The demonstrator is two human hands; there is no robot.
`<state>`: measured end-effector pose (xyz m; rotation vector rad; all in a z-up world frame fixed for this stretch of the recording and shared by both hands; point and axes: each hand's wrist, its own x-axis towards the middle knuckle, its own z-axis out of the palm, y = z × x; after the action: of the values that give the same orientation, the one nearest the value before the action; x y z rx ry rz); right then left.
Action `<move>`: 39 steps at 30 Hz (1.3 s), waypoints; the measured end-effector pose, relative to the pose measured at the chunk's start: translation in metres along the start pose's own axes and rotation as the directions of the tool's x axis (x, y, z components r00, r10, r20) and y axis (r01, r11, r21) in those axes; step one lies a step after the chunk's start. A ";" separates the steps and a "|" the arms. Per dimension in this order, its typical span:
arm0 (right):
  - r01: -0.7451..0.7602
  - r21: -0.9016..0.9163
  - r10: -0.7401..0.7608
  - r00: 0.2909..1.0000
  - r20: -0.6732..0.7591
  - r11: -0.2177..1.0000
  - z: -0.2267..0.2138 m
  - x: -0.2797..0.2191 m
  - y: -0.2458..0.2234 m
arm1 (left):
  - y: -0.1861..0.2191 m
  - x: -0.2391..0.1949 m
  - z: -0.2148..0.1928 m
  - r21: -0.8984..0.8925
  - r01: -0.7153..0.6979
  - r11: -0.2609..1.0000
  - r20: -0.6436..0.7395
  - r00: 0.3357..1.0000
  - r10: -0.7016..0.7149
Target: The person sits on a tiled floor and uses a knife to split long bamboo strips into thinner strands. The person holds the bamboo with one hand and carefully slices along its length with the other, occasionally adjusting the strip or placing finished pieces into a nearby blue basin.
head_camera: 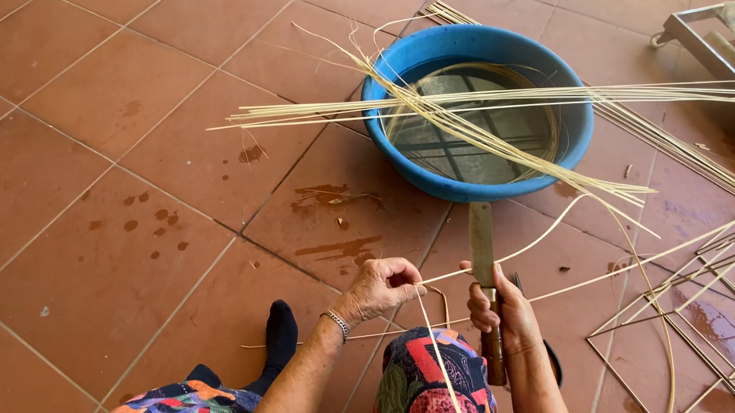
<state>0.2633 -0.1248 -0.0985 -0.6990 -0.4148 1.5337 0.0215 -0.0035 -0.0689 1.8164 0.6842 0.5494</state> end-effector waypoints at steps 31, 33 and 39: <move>-0.044 -0.025 0.038 0.979 -0.199 0.999 -0.049 0.001 0.021 | -0.021 -0.005 0.011 0.133 0.073 0.988 0.076 0.994 -0.084; -0.029 -0.030 0.022 0.975 -0.222 0.999 -0.054 0.002 0.021 | -0.019 -0.007 0.010 0.129 0.104 0.986 0.069 0.991 -0.114; -0.037 0.017 0.040 0.971 -0.235 0.999 -0.069 0.000 0.024 | -0.016 -0.009 0.007 0.098 0.206 0.974 0.040 0.977 -0.211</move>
<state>0.2903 -0.1376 -0.1652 -0.8721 -0.2138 1.4671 0.0165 -0.0096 -0.0870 1.8114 0.8671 0.3363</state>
